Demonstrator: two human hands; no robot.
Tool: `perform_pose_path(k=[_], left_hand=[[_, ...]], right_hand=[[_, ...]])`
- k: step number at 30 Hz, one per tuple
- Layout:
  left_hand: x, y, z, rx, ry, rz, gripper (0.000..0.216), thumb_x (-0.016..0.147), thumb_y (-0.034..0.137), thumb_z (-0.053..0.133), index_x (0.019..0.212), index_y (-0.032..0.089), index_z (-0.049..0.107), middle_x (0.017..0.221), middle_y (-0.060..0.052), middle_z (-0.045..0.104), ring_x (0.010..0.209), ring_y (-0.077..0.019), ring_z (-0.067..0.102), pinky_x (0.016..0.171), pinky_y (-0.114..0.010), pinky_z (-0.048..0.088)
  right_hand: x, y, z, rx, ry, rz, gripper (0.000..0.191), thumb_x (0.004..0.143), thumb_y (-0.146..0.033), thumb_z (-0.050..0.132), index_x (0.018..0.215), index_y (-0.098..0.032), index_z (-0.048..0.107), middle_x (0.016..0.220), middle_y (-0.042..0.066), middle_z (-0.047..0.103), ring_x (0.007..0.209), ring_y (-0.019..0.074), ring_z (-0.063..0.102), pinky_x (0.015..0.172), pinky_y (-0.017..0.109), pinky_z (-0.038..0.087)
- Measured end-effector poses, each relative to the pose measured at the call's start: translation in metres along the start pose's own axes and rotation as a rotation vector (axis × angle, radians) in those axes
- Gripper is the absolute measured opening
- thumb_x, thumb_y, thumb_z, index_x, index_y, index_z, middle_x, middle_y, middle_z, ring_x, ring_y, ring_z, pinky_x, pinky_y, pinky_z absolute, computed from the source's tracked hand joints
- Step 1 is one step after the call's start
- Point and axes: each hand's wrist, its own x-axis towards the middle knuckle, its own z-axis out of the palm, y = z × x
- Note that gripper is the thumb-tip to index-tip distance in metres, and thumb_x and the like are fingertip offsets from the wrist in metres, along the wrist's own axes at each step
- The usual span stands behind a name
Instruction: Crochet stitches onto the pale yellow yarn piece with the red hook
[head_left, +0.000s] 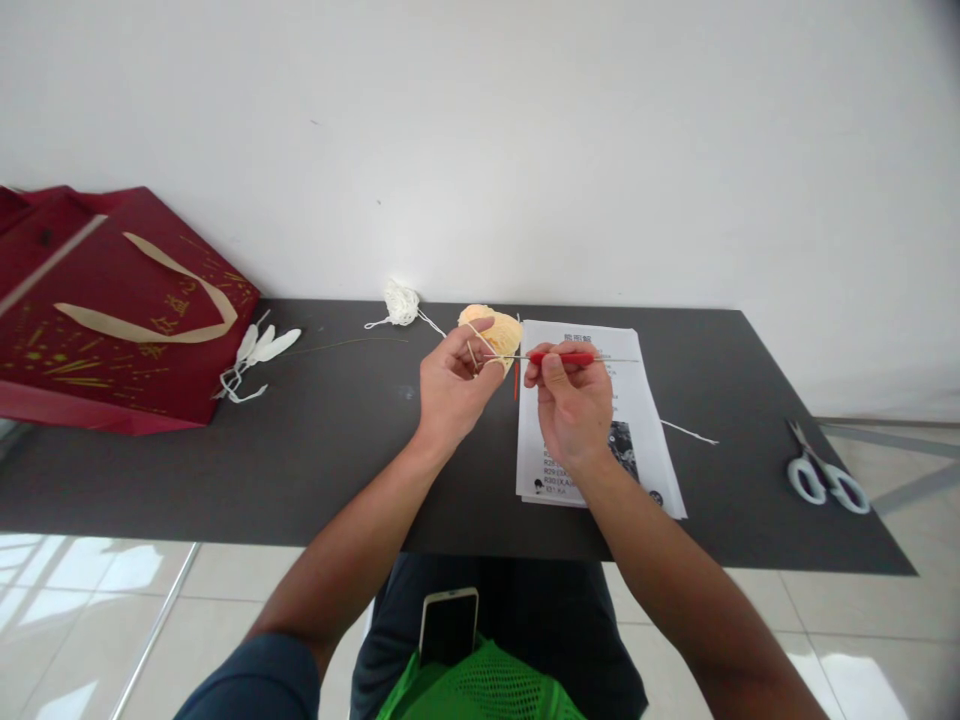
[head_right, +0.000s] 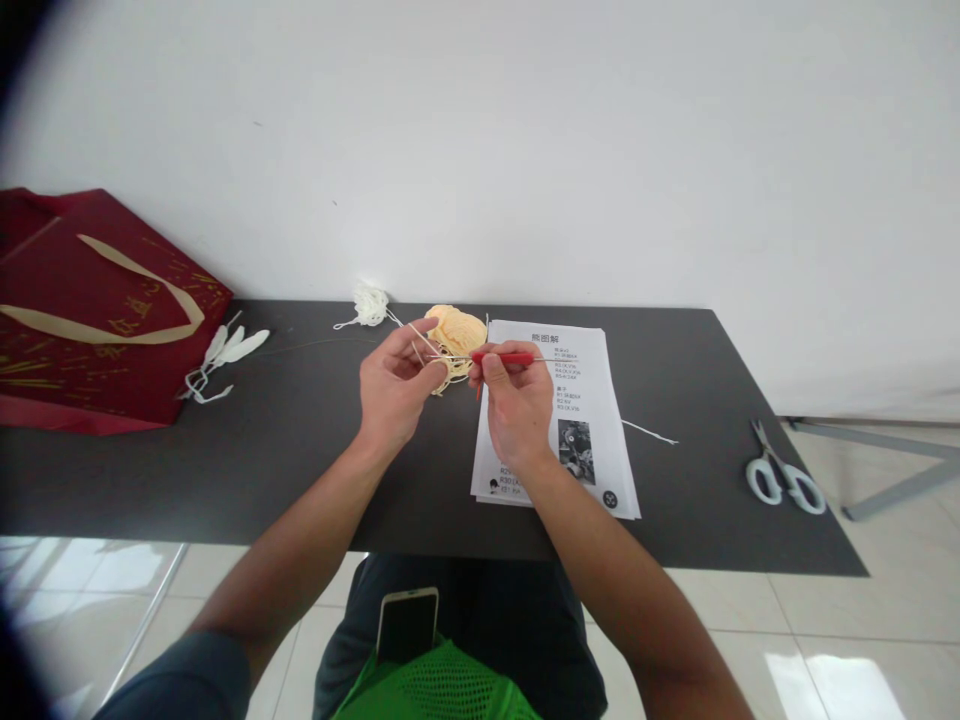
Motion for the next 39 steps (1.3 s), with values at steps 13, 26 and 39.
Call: perform_pose_path(k=[13,26,39], left_hand=[[0.001,-0.001,-0.002,0.035,0.056,0.023,0.044,0.069,0.013,0.075,0.112,0.020,0.072,0.072,0.005,0.062,0.061,-0.0088,0.054,0.060,-0.023,0.045],[-0.001,0.001,-0.002,0.112,0.130,0.047,0.039,0.071,0.015,0.074,0.109,0.021,0.073,0.072,0.005,0.063,0.061,-0.0087,0.053,0.061,-0.023,0.044],[0.003,-0.003,0.000,-0.029,0.249,-0.065,0.037,0.068,0.017,0.080,0.104,0.017,0.072,0.071,0.005,0.070,0.059,-0.0077,0.060,0.063,-0.022,0.049]], right_hand=[[-0.002,-0.005,-0.002,-0.094,0.027,-0.137,0.018,0.084,-0.030,0.081,0.089,-0.029,0.063,0.088,-0.003,0.072,0.067,0.0106,0.064,0.063,0.026,0.056],[-0.009,-0.004,0.004,-0.212,0.075,-0.203,0.017,0.085,-0.029,0.080,0.092,-0.030,0.065,0.092,-0.002,0.075,0.068,0.0113,0.067,0.067,0.030,0.059],[-0.021,0.010,-0.011,-0.560,-0.149,-0.404,0.026,0.083,-0.022,0.080,0.103,-0.040,0.081,0.111,0.002,0.081,0.101,0.0245,0.075,0.101,0.050,0.062]])
